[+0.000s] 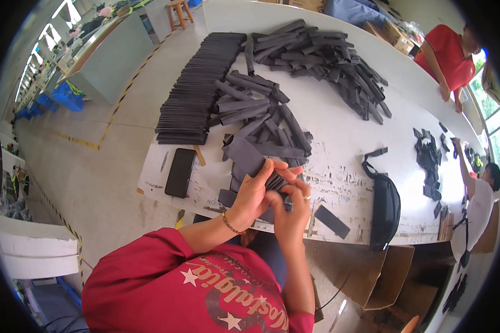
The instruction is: Inspecting and sorting dark grey foam or rubber strips at a factory workbench.
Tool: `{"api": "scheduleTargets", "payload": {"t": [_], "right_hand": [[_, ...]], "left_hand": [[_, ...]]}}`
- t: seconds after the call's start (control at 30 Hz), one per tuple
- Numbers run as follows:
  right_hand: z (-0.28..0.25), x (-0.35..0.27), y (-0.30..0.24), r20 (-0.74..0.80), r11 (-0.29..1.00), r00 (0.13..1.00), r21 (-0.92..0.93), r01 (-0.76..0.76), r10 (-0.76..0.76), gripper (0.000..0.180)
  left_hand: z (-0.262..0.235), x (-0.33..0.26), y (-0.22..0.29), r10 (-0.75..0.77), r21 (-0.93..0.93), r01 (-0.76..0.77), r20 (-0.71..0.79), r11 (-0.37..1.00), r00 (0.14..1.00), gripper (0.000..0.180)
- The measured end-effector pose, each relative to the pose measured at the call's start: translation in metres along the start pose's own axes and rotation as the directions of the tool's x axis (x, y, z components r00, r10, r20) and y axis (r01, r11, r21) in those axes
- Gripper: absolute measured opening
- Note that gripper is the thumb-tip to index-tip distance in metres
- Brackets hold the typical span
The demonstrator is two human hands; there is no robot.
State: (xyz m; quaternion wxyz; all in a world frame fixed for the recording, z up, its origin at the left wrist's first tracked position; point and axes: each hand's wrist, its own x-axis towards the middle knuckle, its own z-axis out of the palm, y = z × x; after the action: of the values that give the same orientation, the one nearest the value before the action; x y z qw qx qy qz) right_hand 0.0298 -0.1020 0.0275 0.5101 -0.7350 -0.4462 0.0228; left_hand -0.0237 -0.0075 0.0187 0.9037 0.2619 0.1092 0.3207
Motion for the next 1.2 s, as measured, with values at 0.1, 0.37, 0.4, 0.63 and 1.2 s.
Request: {"api": "scheduleTargets", "payload": {"t": [0.1,0.37,0.4,0.63,1.2], "right_hand": [[0.0,-0.005,0.014,-0.062,0.79,0.944,0.566,-0.234,0.324,0.013],[-0.009,-0.006,0.012,0.162,0.501,0.832,0.732,-0.462,0.53,0.018],[-0.004,-0.017,0.031,0.083,0.604,0.861,0.679,-0.418,0.503,0.015],[-0.005,-0.022,0.022,-0.216,0.886,0.935,0.433,-0.168,0.282,0.01],[-0.016,0.02,0.022,-0.061,0.808,0.924,0.51,-0.296,0.377,0.014]], "left_hand": [[-0.006,0.01,0.013,0.036,-0.002,-0.036,0.008,0.999,0.999,0.035],[-0.017,0.009,0.001,0.042,0.04,-0.049,0.178,0.998,0.983,0.035],[-0.016,0.007,-0.001,-0.005,0.064,-0.007,0.192,0.998,0.981,0.036],[-0.039,0.011,0.031,0.071,0.042,-0.061,-0.298,0.997,0.952,0.04],[-0.064,0.02,0.078,0.35,0.805,0.003,-0.26,0.593,0.9,0.048]]}}
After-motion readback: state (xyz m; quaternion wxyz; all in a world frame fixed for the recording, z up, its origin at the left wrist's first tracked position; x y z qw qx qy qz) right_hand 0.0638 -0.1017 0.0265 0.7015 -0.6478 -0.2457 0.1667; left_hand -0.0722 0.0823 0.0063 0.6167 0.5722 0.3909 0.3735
